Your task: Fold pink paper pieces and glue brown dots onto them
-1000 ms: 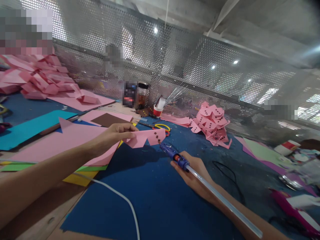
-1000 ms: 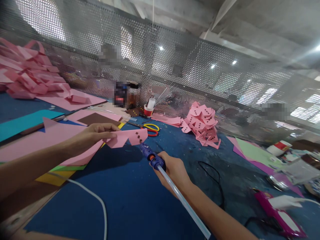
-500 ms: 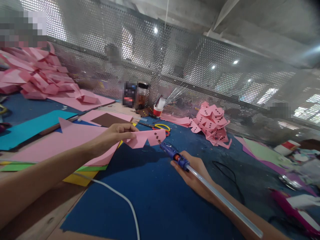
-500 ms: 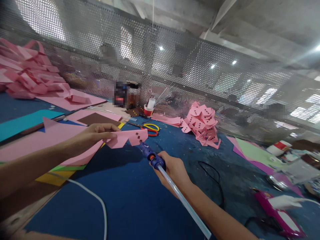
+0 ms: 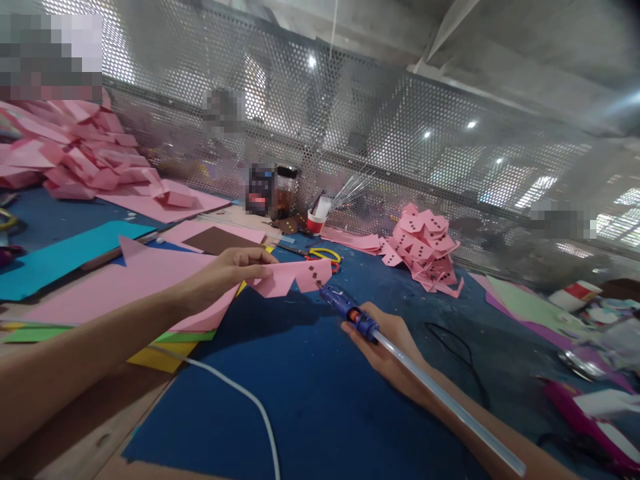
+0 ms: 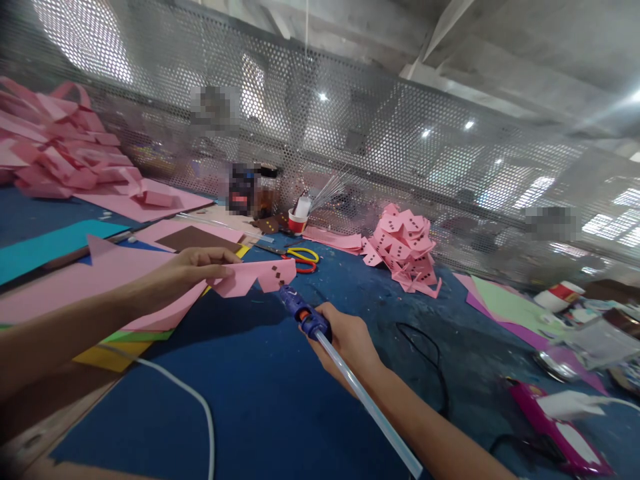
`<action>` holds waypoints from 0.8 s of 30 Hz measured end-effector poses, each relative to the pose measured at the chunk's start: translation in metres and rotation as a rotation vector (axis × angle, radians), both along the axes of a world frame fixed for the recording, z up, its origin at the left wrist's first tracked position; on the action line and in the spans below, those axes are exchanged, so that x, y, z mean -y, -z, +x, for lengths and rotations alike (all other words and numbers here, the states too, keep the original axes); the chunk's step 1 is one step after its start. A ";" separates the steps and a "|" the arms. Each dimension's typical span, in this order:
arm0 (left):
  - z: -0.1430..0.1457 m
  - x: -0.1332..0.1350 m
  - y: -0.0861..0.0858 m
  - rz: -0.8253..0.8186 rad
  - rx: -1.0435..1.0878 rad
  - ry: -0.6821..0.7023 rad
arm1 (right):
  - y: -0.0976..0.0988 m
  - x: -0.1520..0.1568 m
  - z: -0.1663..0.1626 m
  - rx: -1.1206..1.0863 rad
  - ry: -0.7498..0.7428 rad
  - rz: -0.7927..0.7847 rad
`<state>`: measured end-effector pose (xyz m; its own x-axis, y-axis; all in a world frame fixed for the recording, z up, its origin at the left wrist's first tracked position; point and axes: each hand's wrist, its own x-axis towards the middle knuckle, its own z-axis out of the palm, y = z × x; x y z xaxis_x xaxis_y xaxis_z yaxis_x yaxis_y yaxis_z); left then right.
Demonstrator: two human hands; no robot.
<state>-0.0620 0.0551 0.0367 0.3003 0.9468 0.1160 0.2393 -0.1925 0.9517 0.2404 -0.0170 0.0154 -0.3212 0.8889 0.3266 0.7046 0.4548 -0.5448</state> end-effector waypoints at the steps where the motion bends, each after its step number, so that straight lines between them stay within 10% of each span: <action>1: 0.000 0.000 0.000 0.001 -0.001 0.002 | 0.000 0.000 0.000 0.001 0.004 0.001; 24: 0.003 0.002 -0.003 0.011 -0.001 -0.005 | -0.004 0.002 0.001 -0.035 0.043 0.013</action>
<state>-0.0587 0.0535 0.0397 0.2953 0.9471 0.1258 0.2414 -0.2014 0.9493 0.2415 -0.0194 0.0192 -0.2711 0.8972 0.3486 0.7042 0.4318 -0.5636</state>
